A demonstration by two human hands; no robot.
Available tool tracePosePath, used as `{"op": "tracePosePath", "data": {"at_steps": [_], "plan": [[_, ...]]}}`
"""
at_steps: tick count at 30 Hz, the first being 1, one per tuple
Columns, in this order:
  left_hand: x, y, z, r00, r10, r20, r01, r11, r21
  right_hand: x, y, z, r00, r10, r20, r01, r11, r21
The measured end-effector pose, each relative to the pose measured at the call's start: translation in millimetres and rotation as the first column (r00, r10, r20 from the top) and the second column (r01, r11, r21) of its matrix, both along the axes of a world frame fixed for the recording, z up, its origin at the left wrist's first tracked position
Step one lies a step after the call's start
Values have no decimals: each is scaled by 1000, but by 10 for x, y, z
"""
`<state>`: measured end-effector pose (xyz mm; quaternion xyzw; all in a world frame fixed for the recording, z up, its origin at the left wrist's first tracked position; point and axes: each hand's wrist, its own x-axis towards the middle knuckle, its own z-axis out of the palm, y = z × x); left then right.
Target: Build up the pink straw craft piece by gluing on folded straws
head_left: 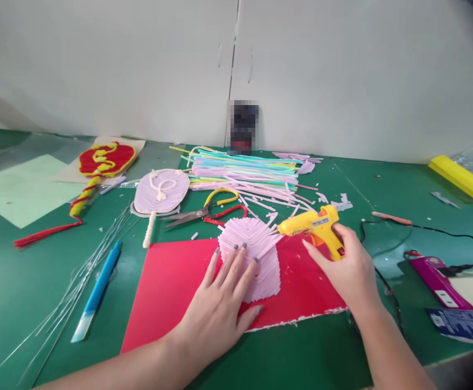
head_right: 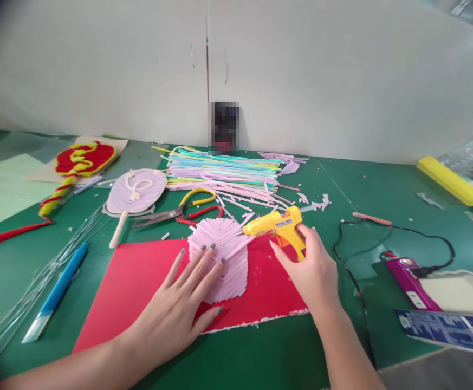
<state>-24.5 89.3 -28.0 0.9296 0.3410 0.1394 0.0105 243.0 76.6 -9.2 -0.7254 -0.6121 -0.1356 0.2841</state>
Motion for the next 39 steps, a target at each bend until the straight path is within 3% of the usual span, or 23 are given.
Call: {"op": "tracePosePath", "data": {"at_steps": [9,17,27,39], "plan": [[-15,7,16,1000,-11,-18,10,999,-43,-54,-20,-153,991,48,-127,-60,994,-89],[-16,14,29,998,-11,-55,9,999,-44,-28,-15,-205,991,90,-95,-99,990,-99],[-16,6,25,1000,-20,-12,20,999,-30,-22,-18,-209,995,54,-85,-66,989,-136],[-3,42,13,1000,21,19,-19,992,-125,-1,-2,-177,987,55,-153,-79,985,-155]]}}
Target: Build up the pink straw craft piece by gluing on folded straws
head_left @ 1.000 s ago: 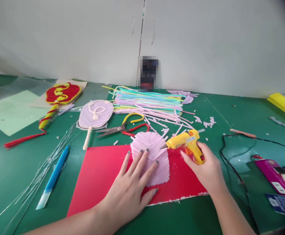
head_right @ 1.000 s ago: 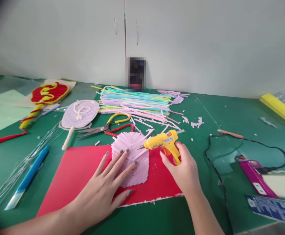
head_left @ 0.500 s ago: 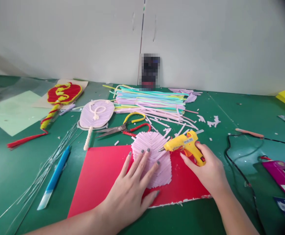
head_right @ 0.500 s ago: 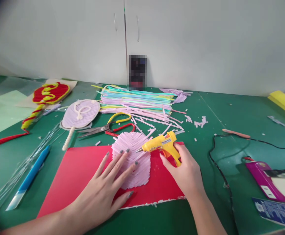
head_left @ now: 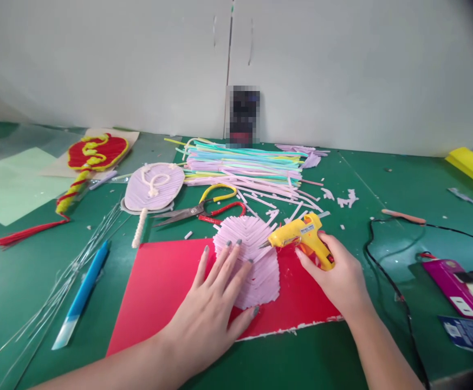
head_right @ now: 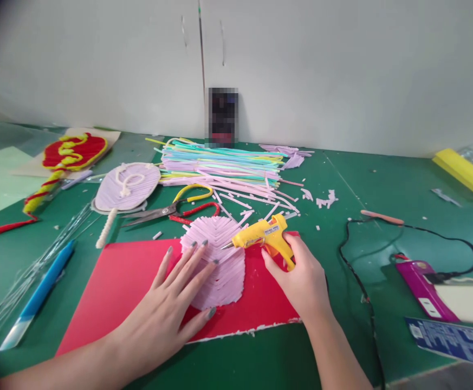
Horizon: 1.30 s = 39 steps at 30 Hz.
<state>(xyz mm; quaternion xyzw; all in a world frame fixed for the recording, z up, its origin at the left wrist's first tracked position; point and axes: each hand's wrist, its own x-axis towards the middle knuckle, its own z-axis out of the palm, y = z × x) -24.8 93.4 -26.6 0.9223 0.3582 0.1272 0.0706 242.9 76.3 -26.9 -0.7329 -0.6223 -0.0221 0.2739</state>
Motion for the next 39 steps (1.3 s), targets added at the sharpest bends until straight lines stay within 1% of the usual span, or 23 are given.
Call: {"op": "tracePosePath", "data": {"at_steps": [8,11,14,19,26,30,35,39], "plan": [[-9,-5,13,999,-34,16,35,998,-47,5,-25,12,987,30,155,-43,996,79],[-12,-7,35,999,-44,21,45,998,-47,18,-29,5,980,68,189,-86,992,88],[-18,-6,46,998,-60,23,61,997,-45,30,-35,-3,972,109,207,-129,988,87],[-18,2,48,997,-67,43,69,996,-54,54,-40,-17,968,121,218,-146,984,103],[-10,-4,59,997,-79,17,79,997,-13,62,-40,-21,957,171,233,-201,973,112],[-14,-19,32,996,-78,52,77,997,22,67,-38,-29,956,168,242,-203,971,126],[0,-33,-4,989,-66,130,55,995,84,78,-42,-22,962,131,239,-163,980,117],[11,-30,14,981,-83,175,70,994,79,77,-41,-4,962,115,248,-146,983,109]]}}
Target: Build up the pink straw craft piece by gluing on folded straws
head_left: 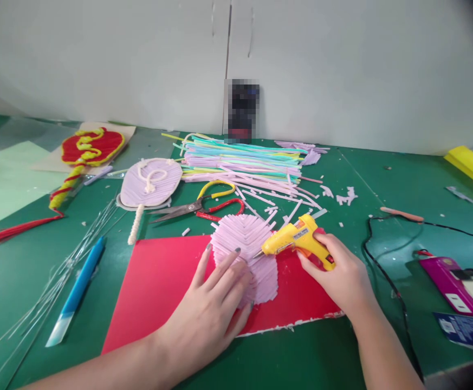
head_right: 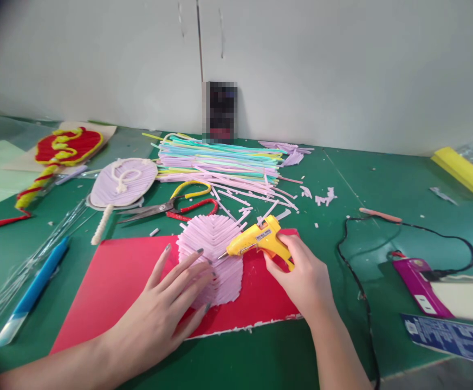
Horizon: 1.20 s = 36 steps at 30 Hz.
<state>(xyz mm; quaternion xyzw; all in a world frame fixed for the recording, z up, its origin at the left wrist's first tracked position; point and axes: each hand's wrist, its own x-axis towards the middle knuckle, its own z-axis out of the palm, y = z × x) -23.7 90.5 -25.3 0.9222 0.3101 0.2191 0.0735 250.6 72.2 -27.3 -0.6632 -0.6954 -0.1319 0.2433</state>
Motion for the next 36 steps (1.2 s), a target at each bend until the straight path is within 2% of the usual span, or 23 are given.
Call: {"op": "tracePosePath", "data": {"at_steps": [8,24,27,33,36], "plan": [[5,36,38,999,-38,10,39,988,-147,-21,5,13,999,-44,2,44,998,-43],[2,52,30,996,-46,76,63,968,-244,-11,18,6,999,-42,-1,42,998,-54],[-1,55,49,995,-63,79,78,977,-199,-19,13,13,999,-39,0,39,998,-49],[17,47,88,992,-111,52,109,994,29,3,-6,9,998,57,-12,-56,998,38],[27,37,93,992,-105,64,101,993,52,8,-6,13,997,77,-2,-77,996,44]]}}
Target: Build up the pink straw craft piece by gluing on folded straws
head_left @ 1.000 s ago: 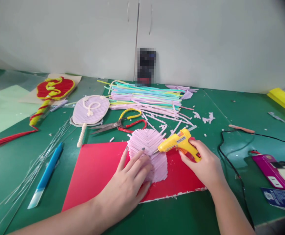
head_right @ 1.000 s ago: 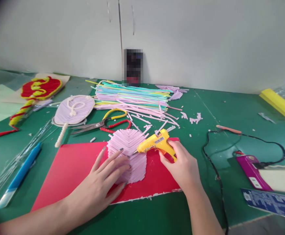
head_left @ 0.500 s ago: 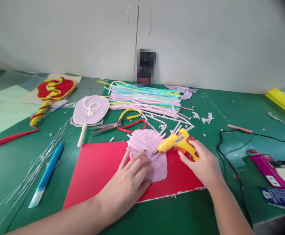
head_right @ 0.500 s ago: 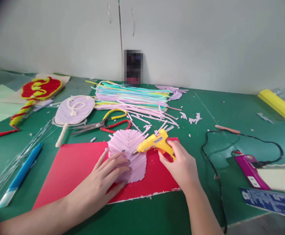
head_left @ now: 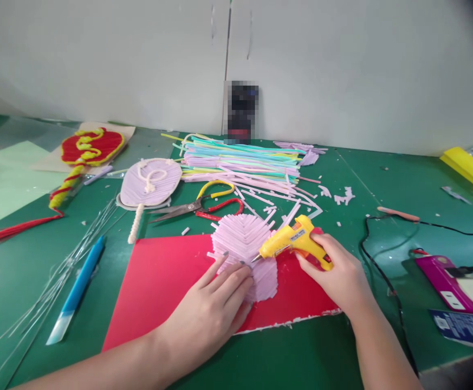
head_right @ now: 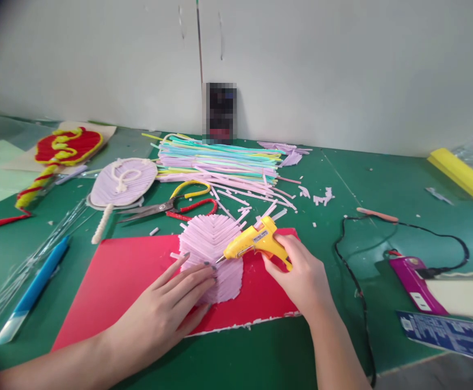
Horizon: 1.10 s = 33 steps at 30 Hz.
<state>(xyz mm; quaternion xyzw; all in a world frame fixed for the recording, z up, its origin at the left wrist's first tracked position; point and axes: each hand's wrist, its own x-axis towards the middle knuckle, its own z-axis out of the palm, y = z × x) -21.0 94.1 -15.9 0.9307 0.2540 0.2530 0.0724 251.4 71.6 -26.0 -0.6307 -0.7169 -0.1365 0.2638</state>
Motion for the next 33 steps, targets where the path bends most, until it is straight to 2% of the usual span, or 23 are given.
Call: {"op": "tracePosePath", "data": {"at_steps": [18,33], "plan": [[-1,1,-9,999,-17,35,19,999,-44,24,0,-28,999,18,-35,-19,999,-38],[-6,-19,-48,1000,-25,1,25,1000,-9,34,-5,-5,998,28,-50,-30,998,-60]]}}
